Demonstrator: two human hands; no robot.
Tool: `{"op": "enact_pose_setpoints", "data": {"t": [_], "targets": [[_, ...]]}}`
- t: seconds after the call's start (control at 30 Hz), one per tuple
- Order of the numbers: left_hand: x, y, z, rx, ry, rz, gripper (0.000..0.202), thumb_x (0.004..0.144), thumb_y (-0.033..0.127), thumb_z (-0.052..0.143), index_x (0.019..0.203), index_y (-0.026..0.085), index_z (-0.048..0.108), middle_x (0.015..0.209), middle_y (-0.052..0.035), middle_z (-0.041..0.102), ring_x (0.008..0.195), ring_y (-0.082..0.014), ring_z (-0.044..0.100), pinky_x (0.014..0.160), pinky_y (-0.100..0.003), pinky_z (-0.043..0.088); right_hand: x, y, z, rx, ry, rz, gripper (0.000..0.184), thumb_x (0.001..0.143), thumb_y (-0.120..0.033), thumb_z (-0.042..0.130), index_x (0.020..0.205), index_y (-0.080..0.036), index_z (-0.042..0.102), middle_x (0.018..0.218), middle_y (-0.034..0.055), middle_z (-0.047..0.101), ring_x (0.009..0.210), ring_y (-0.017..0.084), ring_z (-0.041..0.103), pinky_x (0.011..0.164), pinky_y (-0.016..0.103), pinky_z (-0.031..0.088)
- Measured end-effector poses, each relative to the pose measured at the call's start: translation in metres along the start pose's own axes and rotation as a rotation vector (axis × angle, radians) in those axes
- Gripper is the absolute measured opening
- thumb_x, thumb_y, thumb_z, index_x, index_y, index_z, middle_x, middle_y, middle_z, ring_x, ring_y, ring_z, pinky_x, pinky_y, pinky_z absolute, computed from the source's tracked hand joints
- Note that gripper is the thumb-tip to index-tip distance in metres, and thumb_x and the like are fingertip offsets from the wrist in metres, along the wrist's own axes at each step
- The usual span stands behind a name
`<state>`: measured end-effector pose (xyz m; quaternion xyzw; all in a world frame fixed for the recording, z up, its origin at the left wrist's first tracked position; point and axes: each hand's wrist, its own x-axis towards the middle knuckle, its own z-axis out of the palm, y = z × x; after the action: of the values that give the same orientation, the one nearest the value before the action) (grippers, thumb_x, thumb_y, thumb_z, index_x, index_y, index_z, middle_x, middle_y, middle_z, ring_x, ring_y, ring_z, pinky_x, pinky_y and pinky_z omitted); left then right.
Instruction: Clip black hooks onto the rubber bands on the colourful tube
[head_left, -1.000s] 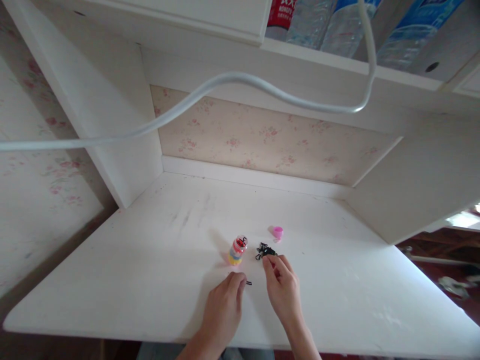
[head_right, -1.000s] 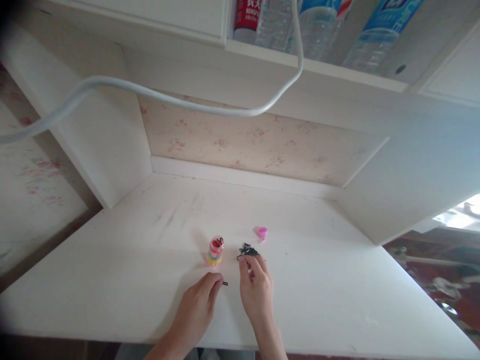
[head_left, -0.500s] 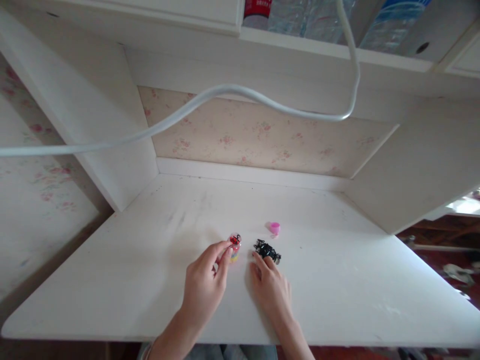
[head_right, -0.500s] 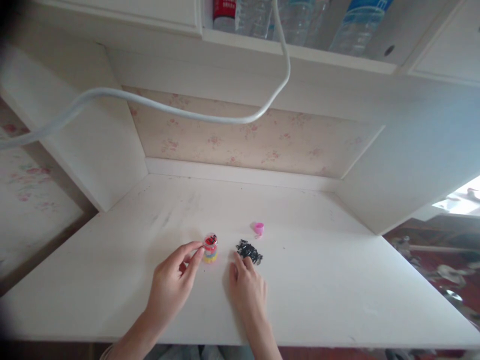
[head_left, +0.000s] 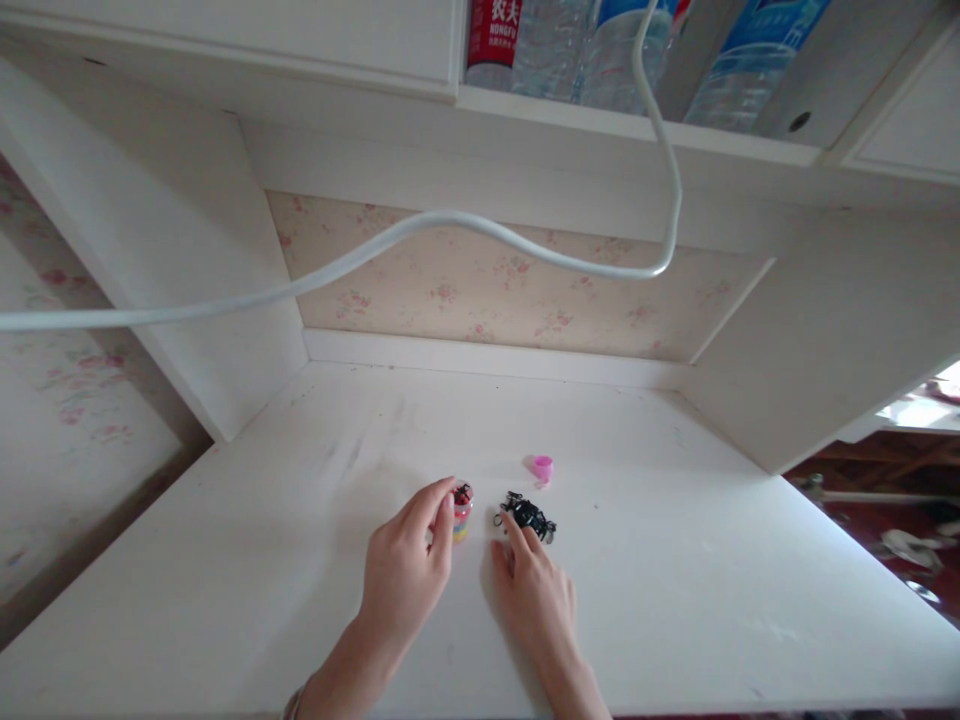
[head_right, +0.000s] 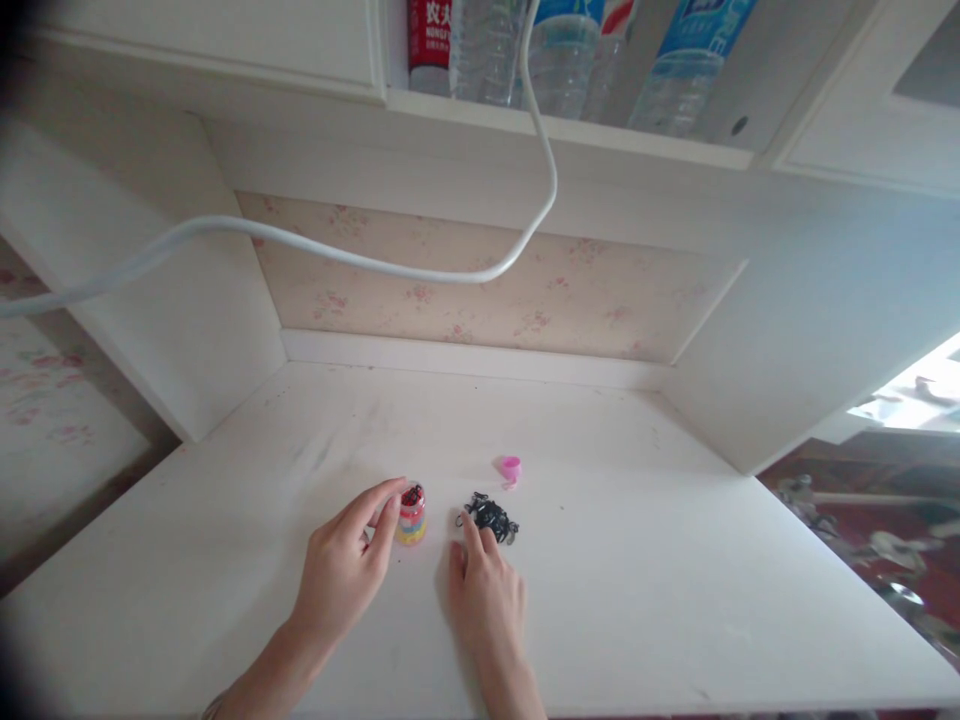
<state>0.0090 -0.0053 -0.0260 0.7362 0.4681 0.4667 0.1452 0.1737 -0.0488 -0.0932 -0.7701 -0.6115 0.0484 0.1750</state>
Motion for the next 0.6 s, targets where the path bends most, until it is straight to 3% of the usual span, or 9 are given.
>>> {"op": "enact_pose_setpoints", "data": {"t": [0.17,0.33,0.47,0.6], "targets": [[-0.009,-0.002,-0.015,-0.006,0.033,-0.093,0.023,0.094,0.03,0.046,0.107,0.02,0.062,0.094,-0.005,0.071,0.064,-0.0108,0.064,0.056,-0.019,0.05,0.001,0.0,0.0,-0.017,-0.002,-0.023,0.028,0.097,-0.032,0.037,0.108,-0.035,0.063,0.094,0.0,0.066,0.063,0.014,0.064,0.047,0.024,0.026],[-0.041,-0.026,-0.018,-0.015,-0.021,-0.194,0.025,0.093,0.036,0.047,0.105,0.019,0.059,0.086,-0.004,0.067,0.057,-0.0109,0.059,0.056,-0.021,0.049,-0.001,0.004,0.005,0.038,0.01,-0.062,0.027,0.097,-0.028,0.037,0.093,-0.029,0.064,0.09,0.0001,0.063,0.057,0.012,0.059,0.046,0.023,0.025],[-0.073,-0.049,-0.01,-0.046,-0.113,-0.291,0.026,0.092,0.04,0.045,0.101,0.019,0.058,0.083,-0.0036,0.067,0.056,-0.0121,0.058,0.055,-0.023,0.049,0.001,0.0,0.003,0.307,0.088,-0.087,0.03,0.097,-0.034,0.037,0.088,-0.023,0.064,0.084,0.002,0.061,0.06,0.012,0.056,0.052,0.023,0.036],[-0.088,-0.058,-0.006,-0.054,-0.156,-0.375,0.029,0.093,0.042,0.042,0.101,0.02,0.058,0.081,-0.0023,0.066,0.054,-0.0125,0.057,0.053,-0.024,0.048,0.008,-0.025,-0.023,0.599,0.19,-0.108,0.031,0.095,-0.041,0.043,0.089,-0.02,0.065,0.079,0.0023,0.058,0.059,0.012,0.049,0.055,0.023,0.04]]}}
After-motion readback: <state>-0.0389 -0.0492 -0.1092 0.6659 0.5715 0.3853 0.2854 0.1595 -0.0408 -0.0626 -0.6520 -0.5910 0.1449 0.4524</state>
